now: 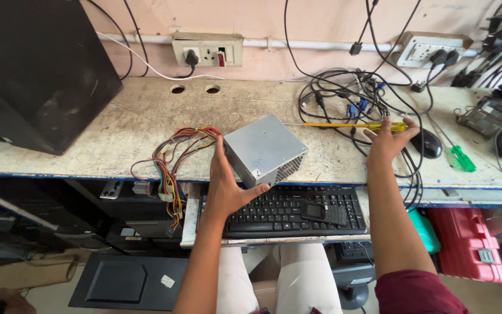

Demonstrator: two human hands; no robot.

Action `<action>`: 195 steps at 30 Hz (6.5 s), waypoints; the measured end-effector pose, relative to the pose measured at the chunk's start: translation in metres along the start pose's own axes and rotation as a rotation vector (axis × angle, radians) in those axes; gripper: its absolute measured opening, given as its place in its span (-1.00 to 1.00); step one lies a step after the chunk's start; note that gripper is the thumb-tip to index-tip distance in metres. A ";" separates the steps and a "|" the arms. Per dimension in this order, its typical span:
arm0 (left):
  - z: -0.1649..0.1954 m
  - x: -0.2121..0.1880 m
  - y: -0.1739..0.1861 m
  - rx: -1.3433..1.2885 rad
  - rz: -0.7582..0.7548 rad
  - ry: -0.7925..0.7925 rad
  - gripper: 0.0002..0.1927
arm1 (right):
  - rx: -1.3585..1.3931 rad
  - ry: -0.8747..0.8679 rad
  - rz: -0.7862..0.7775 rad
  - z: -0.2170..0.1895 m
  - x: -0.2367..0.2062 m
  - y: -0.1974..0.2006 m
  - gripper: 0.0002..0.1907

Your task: The person uses a yellow screwdriver to remove screws from a computer power supply unit on a workbench. They rotate the unit to access different sides, remove the metal casing, and expose the internal circuit board and components.

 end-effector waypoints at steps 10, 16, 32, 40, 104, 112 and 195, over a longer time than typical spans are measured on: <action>-0.032 0.021 -0.001 0.145 -0.100 0.099 0.12 | -0.028 0.008 0.011 -0.004 0.000 -0.002 -0.56; -0.079 0.054 0.004 -0.311 -0.212 0.470 0.08 | -0.016 0.008 -0.002 -0.009 -0.003 -0.002 -0.57; -0.110 0.143 -0.028 -0.602 -0.261 0.701 -0.29 | -0.001 -0.014 -0.002 -0.018 -0.006 -0.005 -0.58; -0.116 0.133 -0.028 -0.660 -0.234 0.687 -0.36 | -0.018 -0.004 -0.009 -0.017 -0.008 -0.004 -0.58; -0.006 0.053 0.071 0.303 -0.043 -0.497 -0.05 | -0.010 -0.030 -0.011 0.011 0.004 0.005 -0.58; -0.019 0.043 0.078 0.270 0.018 -0.452 -0.09 | -0.024 -0.058 -0.006 0.009 0.002 0.004 -0.59; -0.039 0.182 -0.031 0.210 -0.542 0.169 0.19 | -0.020 0.042 -0.097 -0.014 -0.014 -0.012 -0.57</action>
Point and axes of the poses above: each hand's wrist, its own x-axis towards the middle knuckle, its own y-axis out of the back of the hand, z = x × y, the point moved 5 cm from there along x, towards the middle knuckle, and after that the axes turned 2 degrees about -z, right-handed, at the moved point
